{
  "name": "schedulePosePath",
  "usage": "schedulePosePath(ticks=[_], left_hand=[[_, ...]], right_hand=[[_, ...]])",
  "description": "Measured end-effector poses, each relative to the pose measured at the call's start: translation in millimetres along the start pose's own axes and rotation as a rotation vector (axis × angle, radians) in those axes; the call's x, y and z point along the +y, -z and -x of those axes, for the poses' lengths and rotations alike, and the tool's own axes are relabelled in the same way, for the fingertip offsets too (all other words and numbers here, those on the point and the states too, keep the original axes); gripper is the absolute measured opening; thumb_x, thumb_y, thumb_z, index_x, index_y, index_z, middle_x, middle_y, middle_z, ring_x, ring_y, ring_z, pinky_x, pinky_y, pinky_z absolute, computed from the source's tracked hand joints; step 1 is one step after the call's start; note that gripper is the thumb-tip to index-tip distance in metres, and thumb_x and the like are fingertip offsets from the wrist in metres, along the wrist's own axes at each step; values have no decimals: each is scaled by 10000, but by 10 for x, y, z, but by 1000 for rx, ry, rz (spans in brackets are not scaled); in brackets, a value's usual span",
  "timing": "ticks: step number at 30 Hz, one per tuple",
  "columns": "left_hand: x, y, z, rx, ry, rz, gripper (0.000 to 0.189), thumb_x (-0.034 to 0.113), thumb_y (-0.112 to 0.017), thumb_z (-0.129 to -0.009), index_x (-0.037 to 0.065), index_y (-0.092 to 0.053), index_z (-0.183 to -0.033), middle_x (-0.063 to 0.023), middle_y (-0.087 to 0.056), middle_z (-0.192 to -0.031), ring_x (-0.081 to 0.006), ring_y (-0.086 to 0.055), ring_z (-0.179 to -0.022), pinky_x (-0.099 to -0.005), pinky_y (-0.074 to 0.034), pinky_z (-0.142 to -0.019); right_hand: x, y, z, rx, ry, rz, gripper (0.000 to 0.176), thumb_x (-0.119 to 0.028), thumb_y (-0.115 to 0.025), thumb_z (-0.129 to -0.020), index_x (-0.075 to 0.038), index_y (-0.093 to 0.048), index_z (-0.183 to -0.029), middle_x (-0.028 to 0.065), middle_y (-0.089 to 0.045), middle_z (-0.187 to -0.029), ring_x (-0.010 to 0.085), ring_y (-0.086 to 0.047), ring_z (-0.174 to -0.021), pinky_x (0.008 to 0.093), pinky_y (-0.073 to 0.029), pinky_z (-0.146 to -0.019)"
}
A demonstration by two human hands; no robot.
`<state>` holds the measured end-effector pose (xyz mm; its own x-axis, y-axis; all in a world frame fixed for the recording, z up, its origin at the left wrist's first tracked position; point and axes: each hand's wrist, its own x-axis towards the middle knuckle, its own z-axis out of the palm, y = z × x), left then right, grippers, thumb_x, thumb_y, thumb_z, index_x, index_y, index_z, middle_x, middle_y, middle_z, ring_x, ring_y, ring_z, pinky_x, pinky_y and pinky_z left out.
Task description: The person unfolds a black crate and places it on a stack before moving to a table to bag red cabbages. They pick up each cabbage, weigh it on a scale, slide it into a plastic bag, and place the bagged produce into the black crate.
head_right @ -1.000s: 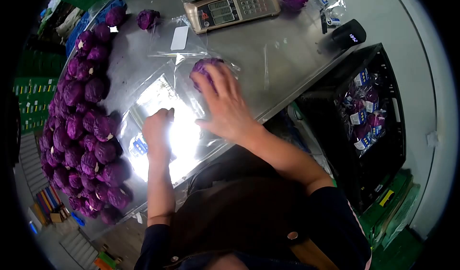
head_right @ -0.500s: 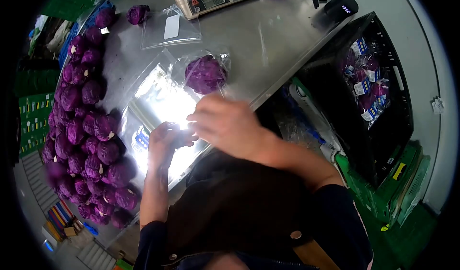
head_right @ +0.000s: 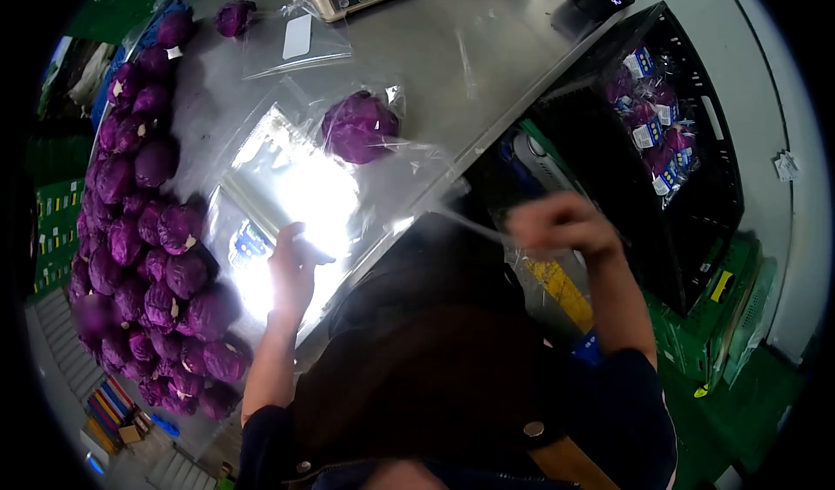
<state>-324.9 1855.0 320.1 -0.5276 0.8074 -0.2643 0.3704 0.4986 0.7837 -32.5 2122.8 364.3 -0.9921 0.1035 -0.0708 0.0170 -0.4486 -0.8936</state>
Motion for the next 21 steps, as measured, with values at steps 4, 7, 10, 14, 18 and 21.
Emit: schedulePosePath(ticks=[4, 7, 10, 14, 18, 21], left_hand=[[-256, -88, 132, 26, 27, 14, 420, 19, -518, -862, -9, -345, -1244, -124, -660, -710, -231, -666, -651, -321, -516, -648], [-264, -96, 125, 19, 251, 200, 457, 24, -498, -870, 4, -322, -1290, -122, -657, -706, -209, -660, -626, -315, -519, -639], [-197, -72, 123, 17, 299, 261, 458, 30, -482, -876, 3, -319, -1303, -116, -655, -699, -199, -653, -586, -309, -521, -637], [-473, -11, 186, -23, 168, 425, 561, 2, -507, -836, 0, -292, -1353, -184, -621, -990, -205, -637, -787, -300, -510, -696], [-878, -120, 81, 228, -371, -85, 693, -4, -575, -798, 50, -253, -1409, -224, -423, -1322, -328, -496, -1155, -391, -436, -915], [-928, -274, -272, 320, -688, -348, 709, 13, -674, -724, 107, -363, -1354, -190, -346, -1412, -402, -365, -1284, -446, -338, -1017]], right_hand=[[1087, 729, 1819, 685, -896, 108, 224, -198, -604, -852, -13, -567, -974, 103, -577, -952, 206, -584, -842, 355, -478, -712], [1388, 656, 1957, 200, -1285, 1258, 549, -167, -639, -825, -22, -445, -1318, 183, -471, -1329, 330, -492, -1191, 414, -385, -989], [992, 177, 386, 635, -382, 1443, 625, -71, -688, -762, -103, -415, -1323, 128, -431, -1357, 332, -479, -1190, 373, -449, -927], [885, 54, -721, 428, 268, 1519, 458, -81, -667, -752, -148, -568, -1194, 70, -450, -1326, 274, -511, -1128, 366, -441, -937], [863, 79, -1010, 216, 506, 1562, 387, -80, -695, -709, -133, -644, -1089, 53, -510, -1267, 250, -518, -1106, 353, -451, -925], [836, 104, -1046, 148, 513, 1544, 388, -78, -711, -684, -119, -658, -1066, 47, -552, -1225, 243, -520, -1113, 350, -456, -922]])
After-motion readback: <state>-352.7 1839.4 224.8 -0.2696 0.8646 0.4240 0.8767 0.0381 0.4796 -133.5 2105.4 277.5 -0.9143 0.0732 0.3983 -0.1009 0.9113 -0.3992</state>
